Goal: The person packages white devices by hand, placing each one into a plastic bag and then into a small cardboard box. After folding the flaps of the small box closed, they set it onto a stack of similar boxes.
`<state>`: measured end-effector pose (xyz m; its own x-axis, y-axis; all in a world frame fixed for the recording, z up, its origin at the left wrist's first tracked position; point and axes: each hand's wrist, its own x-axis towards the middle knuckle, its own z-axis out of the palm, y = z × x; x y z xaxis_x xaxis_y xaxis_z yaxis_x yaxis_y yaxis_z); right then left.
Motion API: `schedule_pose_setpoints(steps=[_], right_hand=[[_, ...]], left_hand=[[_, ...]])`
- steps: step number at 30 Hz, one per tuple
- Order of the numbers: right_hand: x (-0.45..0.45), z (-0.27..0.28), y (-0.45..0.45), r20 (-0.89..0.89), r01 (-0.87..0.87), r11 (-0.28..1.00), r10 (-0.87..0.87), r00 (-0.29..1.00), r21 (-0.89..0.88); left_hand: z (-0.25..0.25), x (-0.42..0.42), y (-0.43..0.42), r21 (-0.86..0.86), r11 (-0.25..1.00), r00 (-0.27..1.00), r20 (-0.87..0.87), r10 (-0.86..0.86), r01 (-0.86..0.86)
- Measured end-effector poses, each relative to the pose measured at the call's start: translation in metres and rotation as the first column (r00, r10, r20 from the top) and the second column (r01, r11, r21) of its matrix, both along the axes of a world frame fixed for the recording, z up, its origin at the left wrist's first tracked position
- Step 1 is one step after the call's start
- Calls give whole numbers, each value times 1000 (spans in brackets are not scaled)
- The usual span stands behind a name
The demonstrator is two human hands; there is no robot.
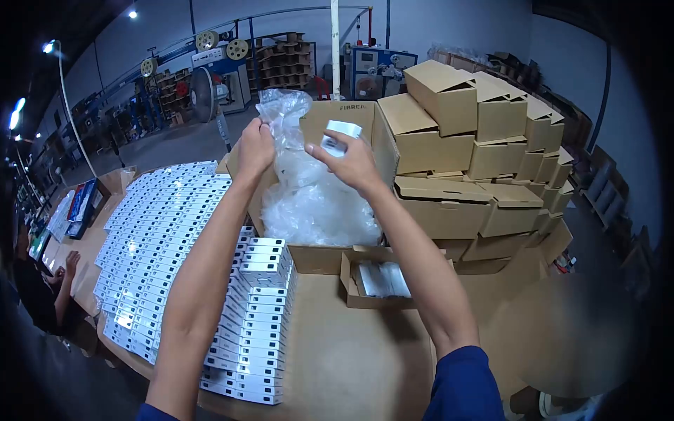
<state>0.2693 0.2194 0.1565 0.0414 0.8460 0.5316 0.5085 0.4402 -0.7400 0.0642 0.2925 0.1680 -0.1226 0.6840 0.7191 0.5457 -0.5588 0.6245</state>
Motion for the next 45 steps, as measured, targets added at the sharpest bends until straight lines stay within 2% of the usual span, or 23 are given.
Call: schedule_pose_setpoints(steps=[2,3,7,9,10,11,12,14,15,18,20,21,24,25,28,29,31,32,33,36,41,44,45], right_hand=[[-7,18,-16,-319,-267,960,227,920,-88],[-12,24,-26,-401,-290,953,233,886,-88],[-12,17,-81,-464,-377,923,305,831,-69],[-10,-5,-128,-233,-131,991,131,963,17],[-11,-14,-163,-55,26,995,-21,998,97],[-15,-31,-196,-61,108,982,-100,993,153],[-18,-46,-224,-72,187,958,-175,982,216],[-16,-77,-278,-33,195,964,-192,981,181],[-15,-89,-304,-14,177,977,-177,984,123],[-15,-113,-366,22,141,987,-140,990,-76],[-15,-132,-394,14,135,968,-135,991,-213],[-17,-135,-405,19,140,973,-139,990,-186],[-25,-150,-423,-3,159,970,-162,987,-183],[-27,-156,-428,-14,167,966,-173,985,-199],[-29,-173,-433,40,264,953,-261,965,-146],[-28,-173,-435,96,284,947,-272,957,-148],[-24,-174,-434,144,281,951,-262,954,-127],[-23,-174,-435,169,277,953,-255,952,-123],[-23,-174,-435,180,271,955,-247,952,-123],[-23,-170,-430,219,250,962,-223,950,-106],[-24,-169,-430,283,266,960,-232,931,-86],[-24,-168,-431,243,279,951,-242,939,-130],[-24,-168,-432,248,274,950,-233,940,-147]], left_hand=[[12,10,-28,-12,999,999,22,-30,31],[17,17,-45,-21,999,998,32,-46,47],[6,35,-118,-3,992,948,295,-122,128],[-15,37,-167,-72,978,904,399,-153,198],[-28,40,-194,46,973,885,409,-223,224],[-45,41,-224,157,957,864,413,-289,245],[-56,39,-253,97,945,843,430,-324,313],[-78,35,-303,-70,883,729,596,-336,464],[-107,19,-315,-214,755,665,655,-360,620],[-137,17,-359,-24,628,248,930,-271,777],[-160,6,-375,-8,571,188,947,-258,821],[-167,2,-383,-5,544,163,956,-242,839],[-169,4,-398,141,614,83,943,-323,777],[-172,4,-398,183,632,89,923,-374,753],[-149,-2,-402,11,775,487,772,-408,632],[-142,-5,-405,-69,845,692,611,-385,531],[-113,-12,-403,-90,876,880,84,-467,473],[-106,-14,-404,-89,892,870,-199,-452,443],[-106,-7,-406,-172,881,872,-153,-466,441],[-126,-7,-401,-191,843,789,-299,-537,502],[-139,-1,-408,-331,749,790,-19,-613,573],[-135,-12,-408,-555,637,771,12,-637,535],[-143,-15,-405,-504,648,741,-26,-671,570]])
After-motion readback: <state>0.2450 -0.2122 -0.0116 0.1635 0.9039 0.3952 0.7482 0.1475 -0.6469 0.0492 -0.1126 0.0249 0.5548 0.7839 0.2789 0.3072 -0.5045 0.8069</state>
